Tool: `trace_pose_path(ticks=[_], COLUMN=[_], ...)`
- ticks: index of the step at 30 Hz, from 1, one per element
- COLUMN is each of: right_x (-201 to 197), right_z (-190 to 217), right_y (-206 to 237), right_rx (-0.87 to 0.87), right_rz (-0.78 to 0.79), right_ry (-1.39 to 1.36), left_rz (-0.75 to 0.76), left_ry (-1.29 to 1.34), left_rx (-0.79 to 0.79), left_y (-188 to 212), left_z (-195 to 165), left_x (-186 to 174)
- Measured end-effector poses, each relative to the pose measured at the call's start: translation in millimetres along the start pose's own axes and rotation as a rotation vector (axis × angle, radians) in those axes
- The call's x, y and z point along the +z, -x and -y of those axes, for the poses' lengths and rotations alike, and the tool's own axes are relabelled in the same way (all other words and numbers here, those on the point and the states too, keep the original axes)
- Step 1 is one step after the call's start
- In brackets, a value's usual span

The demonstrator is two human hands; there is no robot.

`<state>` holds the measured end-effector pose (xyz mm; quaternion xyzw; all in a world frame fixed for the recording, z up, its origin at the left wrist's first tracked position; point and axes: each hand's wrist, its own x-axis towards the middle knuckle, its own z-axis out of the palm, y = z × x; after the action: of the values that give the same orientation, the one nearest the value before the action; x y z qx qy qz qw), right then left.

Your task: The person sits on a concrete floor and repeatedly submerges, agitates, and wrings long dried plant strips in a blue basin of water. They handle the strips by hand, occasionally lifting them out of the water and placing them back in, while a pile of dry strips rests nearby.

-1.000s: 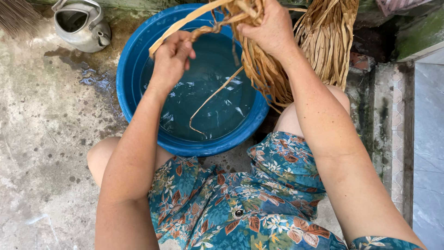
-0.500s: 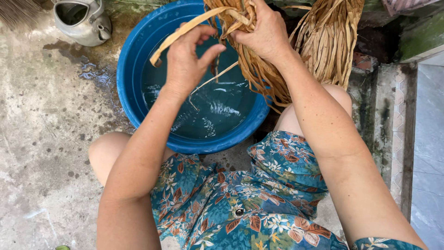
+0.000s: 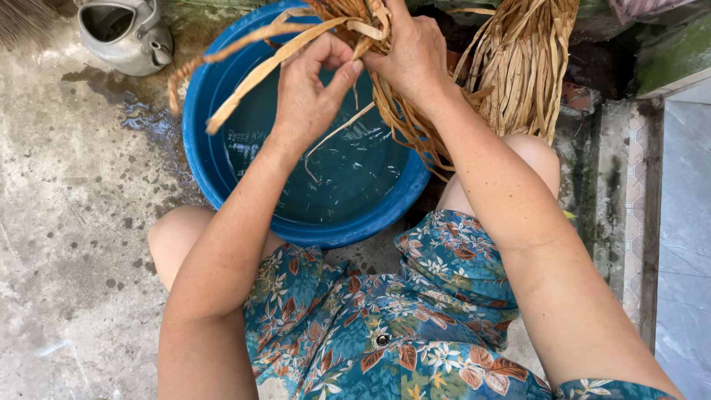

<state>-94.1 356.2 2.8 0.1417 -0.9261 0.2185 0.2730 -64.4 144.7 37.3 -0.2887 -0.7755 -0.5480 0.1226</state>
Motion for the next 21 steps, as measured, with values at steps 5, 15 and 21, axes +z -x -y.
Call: trace_pose_path(ticks=[5, 15, 21], right_x=[16, 20, 20], right_z=[-15, -10, 3], right_y=[-3, -4, -5], right_rx=[0.035, 0.021, 0.152], right_rz=[-0.001, 0.164, 0.461], right_ry=[0.067, -0.074, -0.045], left_rz=[0.218, 0.11, -0.304], left_ry=[0.091, 0.548, 0.77], left_rx=[-0.549, -0.183, 0.023], left_y=[-2, 4, -5], left_z=[-30, 1, 20], left_x=[-6, -62, -125])
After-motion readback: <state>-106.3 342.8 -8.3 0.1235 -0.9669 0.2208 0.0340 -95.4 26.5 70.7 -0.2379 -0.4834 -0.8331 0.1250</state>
